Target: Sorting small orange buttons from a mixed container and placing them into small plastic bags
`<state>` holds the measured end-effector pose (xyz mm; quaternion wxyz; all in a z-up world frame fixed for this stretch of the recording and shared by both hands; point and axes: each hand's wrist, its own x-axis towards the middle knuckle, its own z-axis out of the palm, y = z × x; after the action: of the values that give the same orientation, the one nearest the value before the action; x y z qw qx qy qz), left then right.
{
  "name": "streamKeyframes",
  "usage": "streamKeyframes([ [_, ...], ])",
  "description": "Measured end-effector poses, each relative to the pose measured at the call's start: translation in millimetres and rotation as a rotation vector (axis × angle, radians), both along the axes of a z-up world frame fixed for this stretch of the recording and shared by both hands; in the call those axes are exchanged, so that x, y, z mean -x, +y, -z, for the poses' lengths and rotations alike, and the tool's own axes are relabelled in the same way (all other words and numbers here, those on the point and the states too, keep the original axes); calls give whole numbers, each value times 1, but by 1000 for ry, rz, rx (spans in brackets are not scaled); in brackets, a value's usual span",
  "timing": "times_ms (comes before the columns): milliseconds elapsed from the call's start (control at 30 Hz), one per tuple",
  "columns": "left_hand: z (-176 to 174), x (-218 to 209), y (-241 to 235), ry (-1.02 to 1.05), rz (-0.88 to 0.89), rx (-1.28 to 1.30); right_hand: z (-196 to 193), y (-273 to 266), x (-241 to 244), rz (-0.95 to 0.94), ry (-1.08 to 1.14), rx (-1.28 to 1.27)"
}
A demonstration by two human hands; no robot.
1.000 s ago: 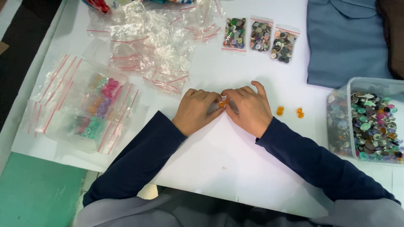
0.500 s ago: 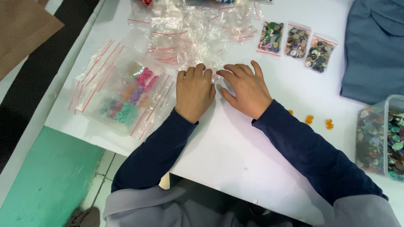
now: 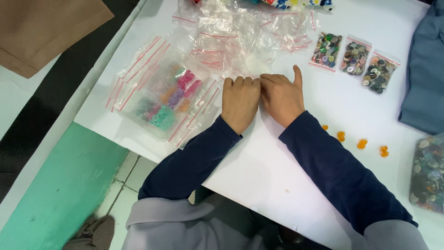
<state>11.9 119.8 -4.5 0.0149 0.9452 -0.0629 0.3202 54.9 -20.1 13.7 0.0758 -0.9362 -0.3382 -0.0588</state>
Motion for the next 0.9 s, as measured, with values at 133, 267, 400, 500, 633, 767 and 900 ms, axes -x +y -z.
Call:
streamKeyframes([
  [133, -25, 4, 1, -93, 74, 98, -15, -10, -1, -30, -62, -118],
  [267, -63, 16, -4, -269, 207, 322, -62, -31, 7, -163, -220, -289],
  [400, -82, 29, -16, -292, 478, 712, -111, -57, 28, -227, -208, -340],
  [500, -76, 41, -24, -77, 541, 978, -131, -80, 40, -219, -76, -320],
  [633, -63, 36, -30, 205, 538, 1297, -139, -102, 50, -107, 233, -431],
  [767, -44, 32, -40, 487, 637, 1459, -140, -108, 54, 105, 521, -464],
  [900, -37, 33, -47, 726, 720, 1577, -120, -126, 53, 182, 684, -543],
])
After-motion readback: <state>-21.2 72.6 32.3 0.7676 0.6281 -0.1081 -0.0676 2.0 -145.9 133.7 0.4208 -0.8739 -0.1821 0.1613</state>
